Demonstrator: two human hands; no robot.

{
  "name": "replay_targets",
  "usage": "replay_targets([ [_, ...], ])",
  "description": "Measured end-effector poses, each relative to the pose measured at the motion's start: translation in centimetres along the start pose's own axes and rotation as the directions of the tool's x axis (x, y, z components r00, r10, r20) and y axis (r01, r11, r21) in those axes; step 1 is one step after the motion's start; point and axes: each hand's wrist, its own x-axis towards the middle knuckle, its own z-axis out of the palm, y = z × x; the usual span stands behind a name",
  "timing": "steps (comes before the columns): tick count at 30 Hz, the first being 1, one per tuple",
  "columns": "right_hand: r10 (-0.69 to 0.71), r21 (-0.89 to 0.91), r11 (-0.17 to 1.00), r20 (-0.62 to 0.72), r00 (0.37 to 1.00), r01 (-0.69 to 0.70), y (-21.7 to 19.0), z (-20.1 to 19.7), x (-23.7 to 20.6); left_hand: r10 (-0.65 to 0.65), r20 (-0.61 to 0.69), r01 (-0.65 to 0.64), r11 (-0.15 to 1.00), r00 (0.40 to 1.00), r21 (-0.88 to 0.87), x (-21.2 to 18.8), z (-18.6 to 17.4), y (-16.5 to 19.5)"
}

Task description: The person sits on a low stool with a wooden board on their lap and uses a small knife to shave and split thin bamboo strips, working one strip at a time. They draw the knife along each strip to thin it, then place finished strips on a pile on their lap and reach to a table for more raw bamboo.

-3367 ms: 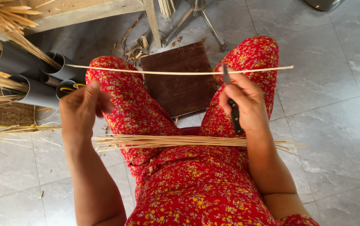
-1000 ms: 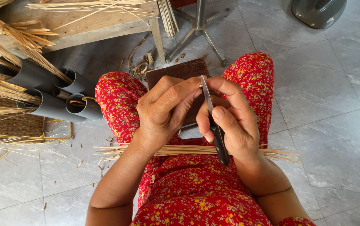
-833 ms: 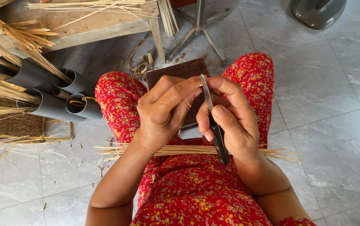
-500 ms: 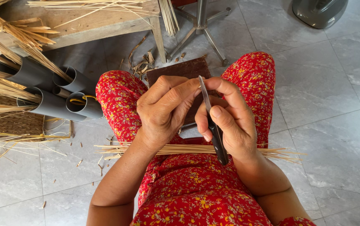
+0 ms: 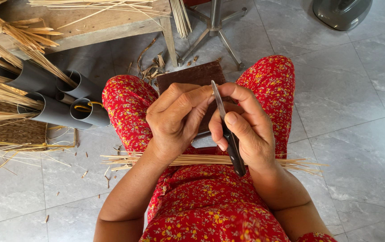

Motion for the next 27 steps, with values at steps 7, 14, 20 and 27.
replay_targets([
  [7, -0.008, -0.001, 1.000, -0.048, 0.999, 0.008, 0.2, 0.7, -0.3, 0.004, -0.101, 0.004, 0.996, 0.995, 0.085, -0.8, 1.2, 0.4],
  [14, -0.028, 0.045, 0.998, -0.065, 0.997, 0.031, 0.7, 1.0, -0.2, 0.056, -0.176, -0.039, 0.995, 0.983, 0.094, -1.2, 2.2, 0.0],
  [20, -0.012, 0.093, 0.995, -0.064, 0.998, 0.018, 0.8, 0.8, -0.2, 0.128, -0.153, -0.113, 0.988, 0.980, 0.104, -0.8, 1.9, -0.3],
  [27, 0.006, 0.089, 0.996, -0.067, 0.998, 0.000, 0.2, 0.1, 0.0, -0.046, -0.006, 0.046, 0.999, 0.999, -0.019, -0.5, 1.0, -0.1],
])
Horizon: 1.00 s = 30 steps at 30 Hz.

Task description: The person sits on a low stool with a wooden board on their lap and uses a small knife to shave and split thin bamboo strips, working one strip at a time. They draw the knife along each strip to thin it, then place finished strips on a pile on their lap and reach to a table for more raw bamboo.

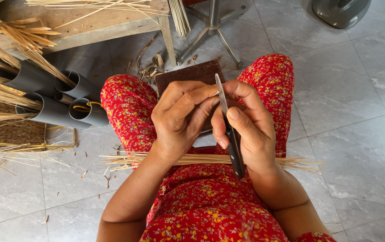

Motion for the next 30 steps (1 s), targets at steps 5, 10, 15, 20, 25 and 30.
replay_targets([
  [5, 0.037, -0.013, 0.999, 0.031, 0.999, -0.037, -0.2, -0.3, -0.1, -0.016, 0.030, 0.018, 0.997, 0.999, -0.072, -0.2, -0.1, -0.2],
  [10, 0.035, -0.046, 0.998, 0.053, 0.998, -0.033, 0.2, -0.4, 0.1, -0.016, 0.037, 0.018, 0.998, 0.999, -0.053, -0.1, -0.4, -0.3],
  [15, 0.040, -0.022, 0.999, 0.015, 0.999, -0.040, -0.1, -0.6, -0.1, -0.028, 0.086, 0.031, 0.999, 0.996, -0.039, 0.1, -0.5, -0.2],
  [20, 0.051, -0.042, 0.998, 0.031, 0.998, -0.050, -0.3, -0.9, -0.3, -0.009, 0.104, 0.011, 1.000, 0.994, -0.020, -0.1, -0.8, -0.3],
  [25, 0.062, -0.041, 0.997, 0.035, 0.997, -0.060, 0.5, -1.3, 0.4, -0.020, 0.114, 0.019, 1.000, 0.993, 0.007, 0.7, -1.0, -0.1],
  [30, -0.157, -0.229, 0.956, 0.119, 0.980, 0.181, 0.6, -1.4, 0.0, -0.072, 0.082, 0.076, 0.996, 0.994, -0.037, 1.4, -2.6, 1.6],
])
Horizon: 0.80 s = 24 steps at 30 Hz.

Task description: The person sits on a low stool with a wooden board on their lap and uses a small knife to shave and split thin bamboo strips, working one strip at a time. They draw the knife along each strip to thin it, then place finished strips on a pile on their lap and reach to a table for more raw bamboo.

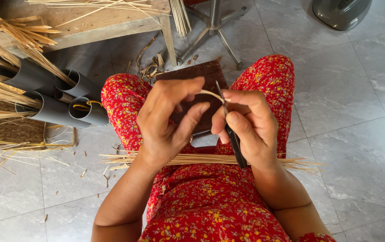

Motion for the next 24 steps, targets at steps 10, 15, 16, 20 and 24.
replay_targets([
  [10, 0.024, -0.190, 0.982, 0.012, 1.000, -0.021, 2.1, 0.9, -0.6, 0.231, -0.016, -0.231, 0.973, 0.973, 0.019, -0.9, -1.3, 0.3],
  [15, 0.050, -0.174, 0.983, -0.054, 0.997, -0.058, 5.7, -0.7, 1.3, 0.260, -0.083, -0.264, 0.964, 0.962, -0.042, -1.1, -3.9, 1.1],
  [16, 0.061, -0.187, 0.980, -0.079, 0.995, -0.075, 6.3, -1.1, 1.4, 0.273, -0.098, -0.280, 0.957, 0.957, -0.073, -0.9, -4.4, 1.4],
  [20, 0.011, -0.341, 0.938, -0.142, 0.990, -0.059, 8.3, -3.4, 1.9, 0.008, 0.474, -0.445, 0.359, 0.881, 0.821, -1.8, -5.9, 6.1],
  [24, -0.087, -0.437, 0.899, -0.151, 0.985, 0.012, 8.8, -4.7, 1.6, -0.493, 0.497, -0.690, -0.614, 0.714, 0.383, -3.2, -8.0, 9.3],
])
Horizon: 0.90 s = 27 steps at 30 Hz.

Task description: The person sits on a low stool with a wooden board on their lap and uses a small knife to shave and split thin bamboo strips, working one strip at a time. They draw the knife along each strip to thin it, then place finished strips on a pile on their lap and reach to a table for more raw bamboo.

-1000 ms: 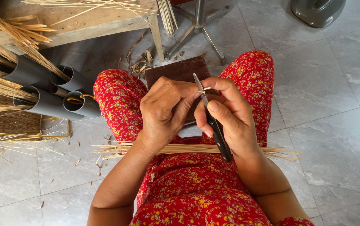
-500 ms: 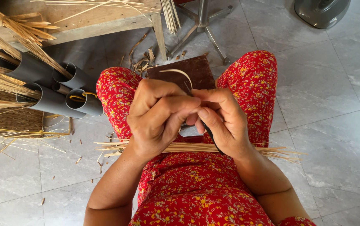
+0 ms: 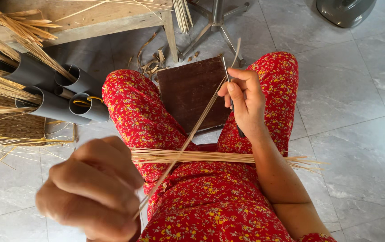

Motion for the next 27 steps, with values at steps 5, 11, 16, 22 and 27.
replay_targets([
  [5, -0.146, -0.206, 0.968, 0.009, 0.989, 0.145, -1.1, -0.4, 0.1, -0.475, -0.246, -0.196, 0.153, 0.845, -0.969, 1.6, 6.4, 2.4],
  [11, -0.235, -0.369, 0.904, -0.002, 0.972, 0.218, -0.6, 0.9, 0.2, -0.205, -0.015, -0.197, -0.915, 0.979, -0.353, 9.9, 5.8, 11.7],
  [16, -0.209, -0.392, 0.897, 0.033, 0.977, 0.205, -0.7, -0.7, 0.2, 0.123, -0.053, 0.122, -0.992, 0.991, -0.031, 12.8, 3.8, 17.0],
  [22, -0.181, -0.449, 0.877, 0.016, 0.983, 0.169, -1.6, -1.8, -0.3, 0.327, -0.068, 0.333, -0.910, 0.943, 0.249, 13.6, 5.4, 20.8],
  [27, -0.152, -0.379, 0.913, 0.024, 0.988, 0.150, -1.1, -1.8, -0.8, 0.321, -0.189, 0.372, -0.825, 0.928, 0.425, 13.5, 6.1, 21.9],
])
